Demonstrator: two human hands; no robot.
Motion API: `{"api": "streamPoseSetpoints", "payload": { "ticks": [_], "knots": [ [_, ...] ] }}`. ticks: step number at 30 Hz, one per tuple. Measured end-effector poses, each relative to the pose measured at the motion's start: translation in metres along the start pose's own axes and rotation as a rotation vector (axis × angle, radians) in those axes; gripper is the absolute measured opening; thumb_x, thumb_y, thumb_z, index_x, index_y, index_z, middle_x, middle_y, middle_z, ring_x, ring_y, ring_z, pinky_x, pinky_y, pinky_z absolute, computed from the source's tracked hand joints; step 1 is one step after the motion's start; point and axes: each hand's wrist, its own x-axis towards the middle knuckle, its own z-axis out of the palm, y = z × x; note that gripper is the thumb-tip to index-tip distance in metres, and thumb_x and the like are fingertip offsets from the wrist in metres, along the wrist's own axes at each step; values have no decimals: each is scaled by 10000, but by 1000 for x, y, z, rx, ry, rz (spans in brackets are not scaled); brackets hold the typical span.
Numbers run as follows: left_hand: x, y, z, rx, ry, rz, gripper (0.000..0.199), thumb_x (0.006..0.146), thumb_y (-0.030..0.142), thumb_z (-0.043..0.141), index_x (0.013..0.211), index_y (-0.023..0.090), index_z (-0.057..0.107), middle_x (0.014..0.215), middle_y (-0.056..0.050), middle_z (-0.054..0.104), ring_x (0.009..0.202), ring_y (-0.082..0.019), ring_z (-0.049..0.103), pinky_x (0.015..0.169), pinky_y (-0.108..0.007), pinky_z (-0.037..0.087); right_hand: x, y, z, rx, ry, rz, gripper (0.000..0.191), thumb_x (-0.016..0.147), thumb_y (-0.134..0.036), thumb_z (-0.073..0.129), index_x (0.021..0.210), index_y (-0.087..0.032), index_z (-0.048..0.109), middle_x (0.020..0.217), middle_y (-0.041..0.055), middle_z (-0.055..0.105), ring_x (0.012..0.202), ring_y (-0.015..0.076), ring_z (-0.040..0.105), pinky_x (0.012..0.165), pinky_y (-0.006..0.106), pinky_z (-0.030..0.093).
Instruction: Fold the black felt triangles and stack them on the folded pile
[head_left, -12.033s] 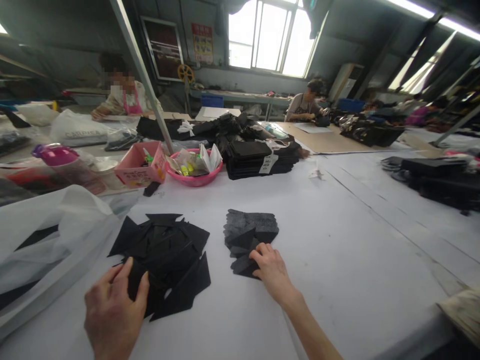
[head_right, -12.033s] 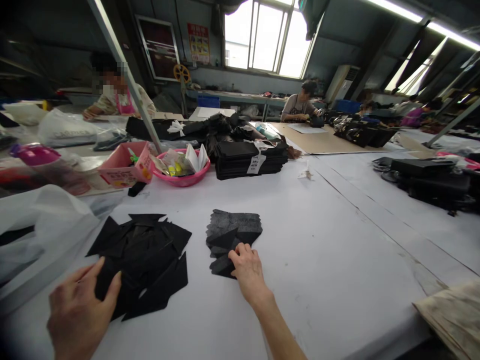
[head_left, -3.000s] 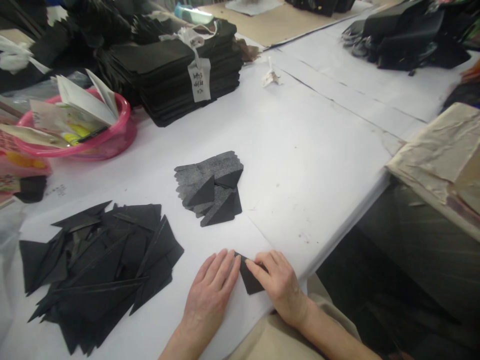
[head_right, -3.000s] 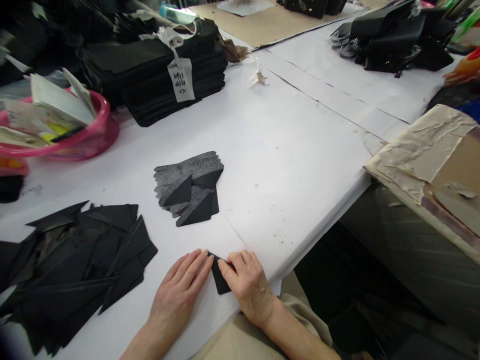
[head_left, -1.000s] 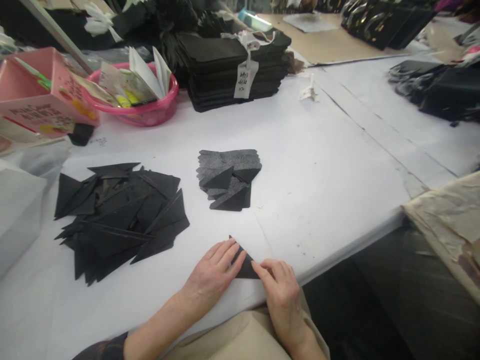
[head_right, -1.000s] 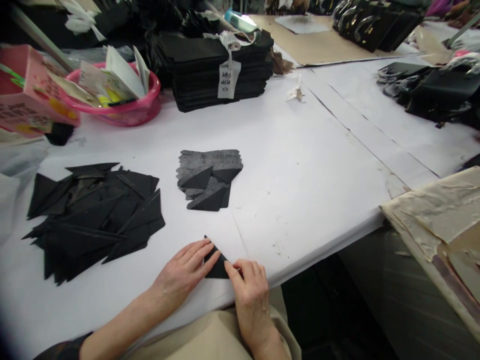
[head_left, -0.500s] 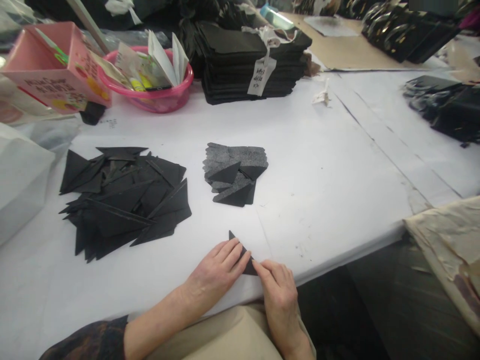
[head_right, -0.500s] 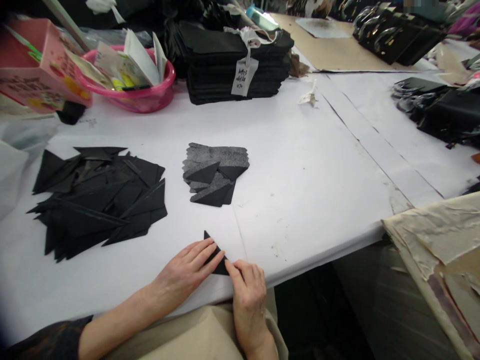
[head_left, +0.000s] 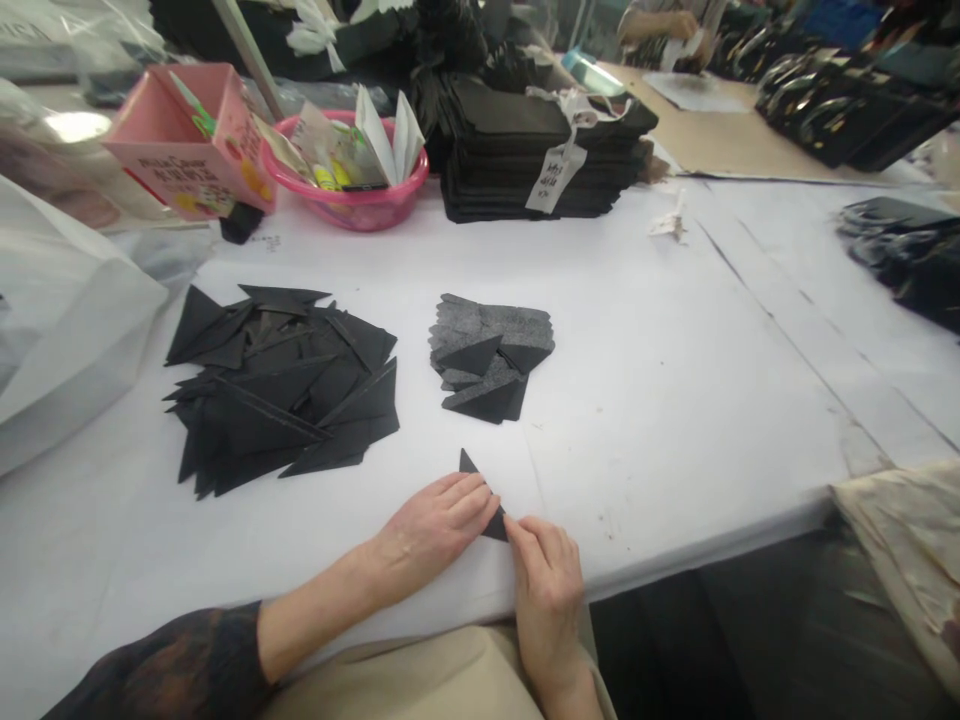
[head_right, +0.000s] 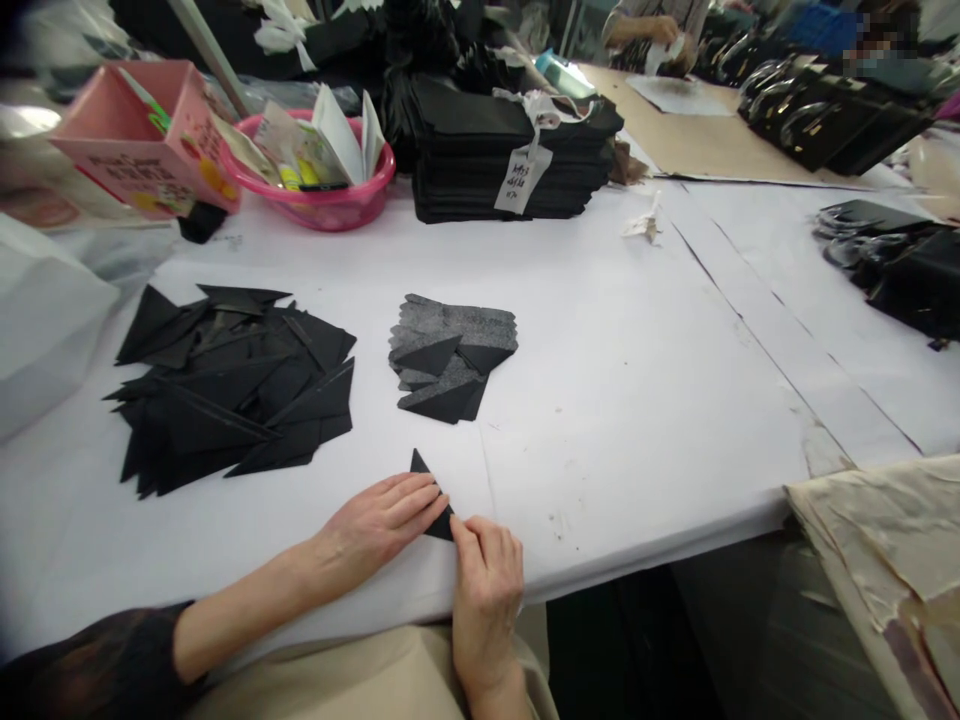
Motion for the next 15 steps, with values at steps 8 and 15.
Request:
{"api": "streamPoseSetpoints", "payload": {
  "ticks": [8,15],
  "knots": [
    [-3,11,3,19,6,-57,297,1000,103,387,1211,78,595,1187,-125,618,1171,-274,562,963,-402,511,-10,5,-7,48,-27,-18,263,948,-76,545,1158,-195,648,985,57,606,880,161,540,773,309,449],
    [-6,17,5,41,-1,-70,280,1000,129,420,1216,94,593,1217,-137,600,1193,-307,547,986,-441,485,-11,5,-8,34,-34,-13,239,951,-77,543,1134,-187,653,981,57,603,881,154,541,783,309,448]
  ]
}}
